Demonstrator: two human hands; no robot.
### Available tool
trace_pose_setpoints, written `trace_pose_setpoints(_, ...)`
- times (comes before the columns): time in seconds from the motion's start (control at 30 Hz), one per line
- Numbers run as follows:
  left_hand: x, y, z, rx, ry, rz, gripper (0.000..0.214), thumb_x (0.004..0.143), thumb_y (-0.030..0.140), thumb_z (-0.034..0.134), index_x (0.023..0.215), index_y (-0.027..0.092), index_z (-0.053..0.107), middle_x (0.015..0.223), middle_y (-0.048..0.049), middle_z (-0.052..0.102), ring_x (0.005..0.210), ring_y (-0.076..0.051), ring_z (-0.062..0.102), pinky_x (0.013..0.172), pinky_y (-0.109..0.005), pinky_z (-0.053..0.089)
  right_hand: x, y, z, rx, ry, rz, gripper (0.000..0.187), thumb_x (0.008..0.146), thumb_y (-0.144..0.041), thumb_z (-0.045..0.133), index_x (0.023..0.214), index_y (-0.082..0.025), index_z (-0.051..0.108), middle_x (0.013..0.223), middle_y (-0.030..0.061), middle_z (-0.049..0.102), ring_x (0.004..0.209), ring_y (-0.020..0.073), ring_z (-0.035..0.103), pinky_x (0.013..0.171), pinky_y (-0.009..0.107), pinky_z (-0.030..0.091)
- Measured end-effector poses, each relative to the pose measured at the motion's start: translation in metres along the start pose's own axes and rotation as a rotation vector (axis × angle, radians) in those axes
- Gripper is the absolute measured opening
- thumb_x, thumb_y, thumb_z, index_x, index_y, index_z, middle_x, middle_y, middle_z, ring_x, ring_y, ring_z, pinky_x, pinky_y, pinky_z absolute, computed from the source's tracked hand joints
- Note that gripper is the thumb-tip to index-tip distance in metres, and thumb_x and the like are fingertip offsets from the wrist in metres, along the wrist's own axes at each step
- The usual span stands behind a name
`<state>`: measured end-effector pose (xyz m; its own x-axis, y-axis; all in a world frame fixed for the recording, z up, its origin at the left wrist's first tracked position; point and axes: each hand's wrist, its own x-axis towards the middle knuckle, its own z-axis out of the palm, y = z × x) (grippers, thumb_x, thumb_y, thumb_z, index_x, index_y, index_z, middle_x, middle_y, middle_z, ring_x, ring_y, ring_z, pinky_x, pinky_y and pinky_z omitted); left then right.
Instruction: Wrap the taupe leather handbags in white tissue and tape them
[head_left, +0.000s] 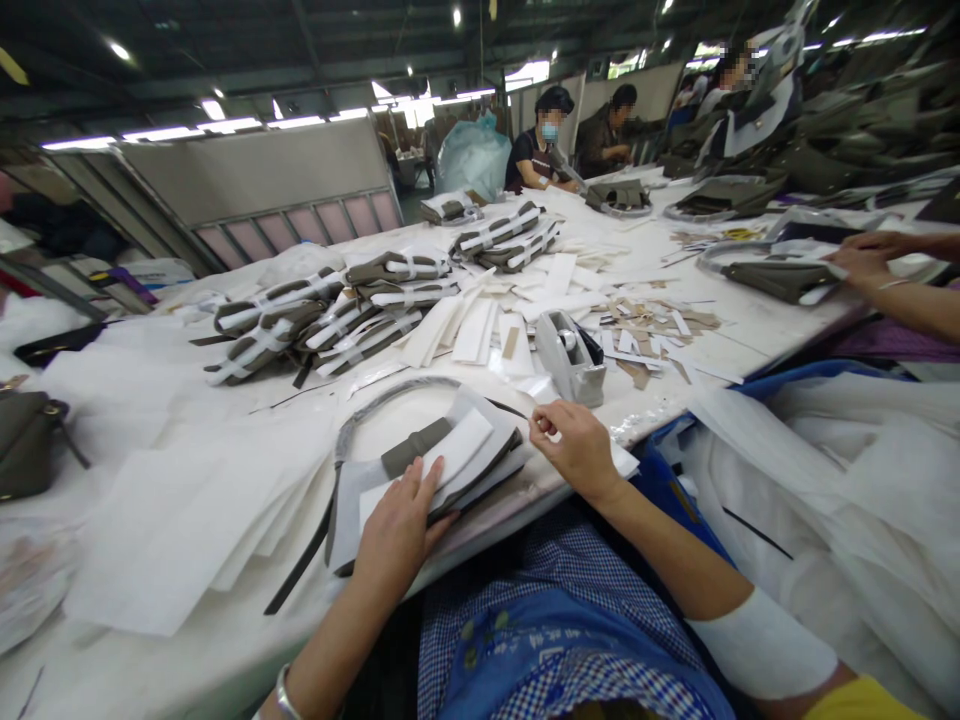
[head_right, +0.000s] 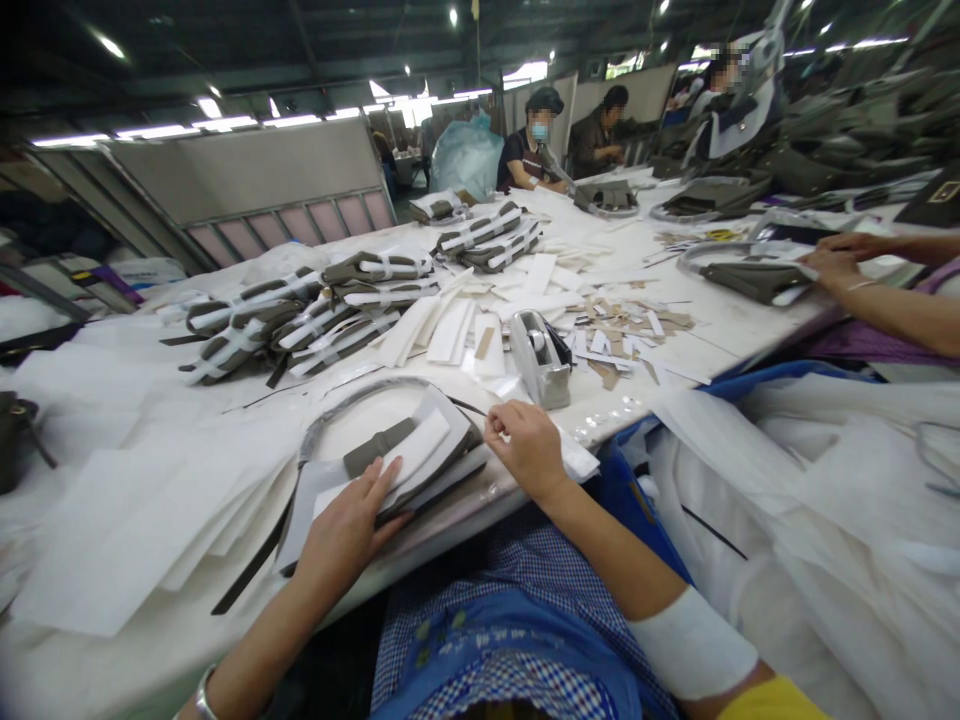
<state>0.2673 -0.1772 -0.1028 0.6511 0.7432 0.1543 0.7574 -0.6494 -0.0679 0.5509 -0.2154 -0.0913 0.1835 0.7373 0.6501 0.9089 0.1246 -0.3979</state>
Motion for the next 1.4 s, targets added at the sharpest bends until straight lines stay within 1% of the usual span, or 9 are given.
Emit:
trace_pose_setpoints(0.13, 0.000, 0.000, 0.000, 0.003, 0.005, 0.008, 0.066, 0.089, 0.035, 0.067, 0.146, 0.016, 0.040, 0.145, -0.0213, 0.048, 0.125, -0.030, 0.057, 0.103, -0.041, 0.049, 0.008, 0.006, -0.022, 0.153, -0.033, 0.107, 0.011, 0.089, -0.025, 0.058, 0.082, -0.019, 0.064, 0.074, 0.0009, 0.061, 0.072, 0.0165, 0.057, 0.072, 0.029, 0.042)
trace_pose_setpoints(0.37, -0.001, -0.002, 0.002, -0.016, 0.012, 0.005, 0.066, 0.090, 0.039, 0.064, 0.147, 0.017, 0.039, 0.146, -0.0210, 0.048, 0.126, -0.031, 0.056, 0.100, -0.043, 0.051, -0.034, 0.009, -0.048, 0.697, -0.698, 0.238, 0.030, 0.093, -0.041, 0.055, 0.099, -0.020, 0.076, 0.092, 0.0055, 0.071, 0.083, 0.0187, 0.065, 0.077, 0.031, 0.051)
trace_pose_setpoints(0.47, -0.002, -0.002, 0.000, -0.024, 0.010, 0.011, 0.065, 0.091, 0.038, 0.063, 0.147, 0.015, 0.039, 0.146, -0.0214, 0.047, 0.126, -0.032, 0.056, 0.100, -0.044, 0.051, -0.065, 0.022, -0.043, 0.742, -0.830, 0.431, 0.037, 0.092, -0.045, 0.055, 0.110, -0.019, 0.075, 0.083, 0.0058, 0.073, 0.070, 0.0180, 0.065, 0.066, 0.030, 0.053)
trace_pose_setpoints(0.63, -0.001, 0.000, -0.002, -0.010, 0.021, 0.013, 0.063, 0.092, 0.040, 0.061, 0.146, 0.015, 0.040, 0.145, -0.0215, 0.048, 0.124, -0.033, 0.057, 0.102, -0.044, 0.050, -0.112, 0.029, -0.036, 0.740, -0.690, 0.786, 0.036, 0.085, -0.046, 0.063, 0.091, -0.014, 0.078, 0.082, 0.0079, 0.073, 0.054, 0.0116, 0.056, 0.055, 0.025, 0.049)
trace_pose_setpoints(0.77, 0.000, 0.000, 0.000, 0.011, 0.019, 0.027, 0.065, 0.092, 0.042, 0.061, 0.146, 0.014, 0.039, 0.145, -0.0224, 0.048, 0.124, -0.032, 0.056, 0.101, -0.043, 0.049, -0.127, 0.027, -0.024, 0.949, -0.551, 1.081, 0.047, 0.078, -0.046, 0.070, 0.113, -0.016, 0.072, 0.101, 0.0103, 0.074, 0.061, 0.0115, 0.059, 0.063, 0.029, 0.055)
trace_pose_setpoints(0.97, -0.001, -0.002, 0.001, 0.024, 0.035, 0.026, 0.067, 0.092, 0.043, 0.062, 0.147, 0.015, 0.037, 0.145, -0.0217, 0.048, 0.124, -0.032, 0.057, 0.102, -0.042, 0.048, -0.114, 0.035, -0.006, 0.717, -0.357, 0.960, 0.040, 0.079, -0.049, 0.068, 0.090, -0.012, 0.078, 0.079, 0.0101, 0.074, 0.071, 0.0204, 0.066, 0.071, 0.035, 0.057)
trace_pose_setpoints(1.1, -0.002, -0.002, 0.002, 0.025, 0.040, 0.029, 0.067, 0.091, 0.044, 0.063, 0.146, 0.015, 0.039, 0.145, -0.0205, 0.049, 0.122, -0.032, 0.058, 0.101, -0.041, 0.049, -0.113, 0.030, -0.015, 0.621, -0.219, 0.809, 0.041, 0.083, -0.047, 0.066, 0.106, -0.015, 0.075, 0.092, 0.0095, 0.075, 0.075, 0.0218, 0.068, 0.076, 0.037, 0.057)
trace_pose_setpoints(1.2, -0.002, -0.003, 0.004, 0.023, 0.064, 0.036, 0.071, 0.088, 0.045, 0.066, 0.147, 0.016, 0.039, 0.144, -0.0205, 0.050, 0.120, -0.032, 0.059, 0.100, -0.042, 0.050, -0.109, 0.025, -0.025, 0.659, -0.095, 0.736, 0.041, 0.085, -0.047, 0.066, 0.114, -0.018, 0.073, 0.103, 0.0082, 0.074, 0.076, 0.0197, 0.068, 0.078, 0.035, 0.056)
trace_pose_setpoints(1.4, -0.003, -0.004, 0.007, 0.029, 0.107, 0.052, 0.072, 0.086, 0.044, 0.070, 0.145, 0.016, 0.041, 0.142, -0.0205, 0.052, 0.118, -0.031, 0.061, 0.099, -0.041, 0.051, -0.085, 0.022, -0.033, 0.999, -0.119, 0.889, 0.028, 0.079, -0.045, 0.077, 0.087, -0.018, 0.075, 0.073, 0.0018, 0.068, 0.061, 0.0110, 0.056, 0.064, 0.025, 0.049)
